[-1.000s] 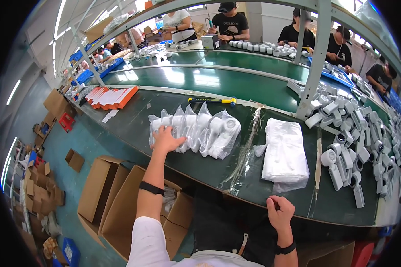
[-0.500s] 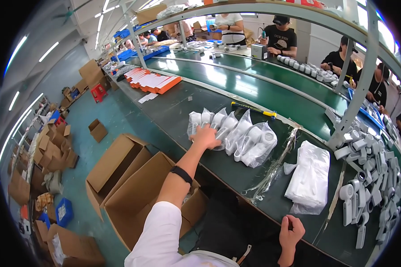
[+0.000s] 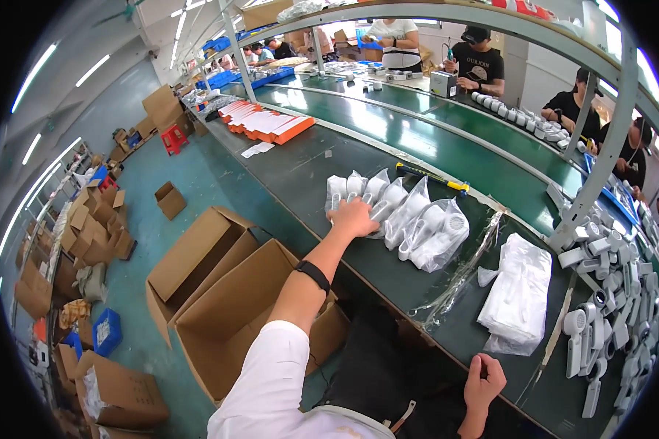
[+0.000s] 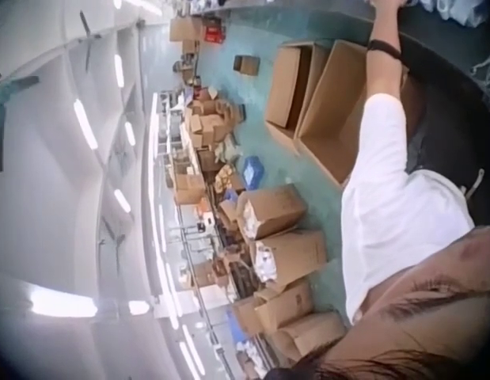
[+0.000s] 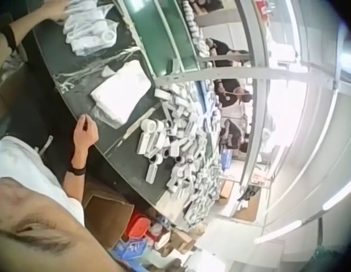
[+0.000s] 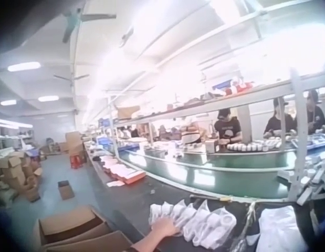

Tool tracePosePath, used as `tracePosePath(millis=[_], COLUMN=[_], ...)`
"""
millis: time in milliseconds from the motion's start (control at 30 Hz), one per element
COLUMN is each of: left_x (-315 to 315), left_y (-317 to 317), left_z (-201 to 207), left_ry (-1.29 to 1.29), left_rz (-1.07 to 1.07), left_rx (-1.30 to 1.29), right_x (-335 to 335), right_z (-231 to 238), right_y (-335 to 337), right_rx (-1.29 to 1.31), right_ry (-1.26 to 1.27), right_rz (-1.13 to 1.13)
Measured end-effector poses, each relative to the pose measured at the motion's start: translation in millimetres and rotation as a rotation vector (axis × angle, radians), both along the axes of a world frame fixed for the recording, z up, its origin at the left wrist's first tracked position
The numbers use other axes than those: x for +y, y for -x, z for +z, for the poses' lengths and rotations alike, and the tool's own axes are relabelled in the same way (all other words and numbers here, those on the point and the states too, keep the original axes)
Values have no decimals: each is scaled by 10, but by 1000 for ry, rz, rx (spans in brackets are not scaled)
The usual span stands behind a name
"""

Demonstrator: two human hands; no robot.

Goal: The person moves several bagged fans from the table into a box, then individually bags more fans from a pile and sets them on the table. Finally, they gather the newly bagged fans and place them into the box.

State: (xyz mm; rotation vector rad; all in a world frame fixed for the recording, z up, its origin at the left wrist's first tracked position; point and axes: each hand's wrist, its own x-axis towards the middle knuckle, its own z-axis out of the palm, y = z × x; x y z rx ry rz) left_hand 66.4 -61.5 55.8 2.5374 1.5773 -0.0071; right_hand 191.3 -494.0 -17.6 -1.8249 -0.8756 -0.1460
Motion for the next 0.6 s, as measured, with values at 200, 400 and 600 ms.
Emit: tracePosePath(millis=[200,400,600], left_x=[44,93,106], left_y=[-22,-1,4], left_z=[93,126,48], left_ry=[63,109,-5], left_rz=[3,-9,5], left_rx=[1,-30,-36], right_x=[-12,2,2], right_z=[32,25,1], right_y=[19,10,-2], right_rx=[27,1,-34], right_ry=[43,38,-14], right_rz=[0,9,-2])
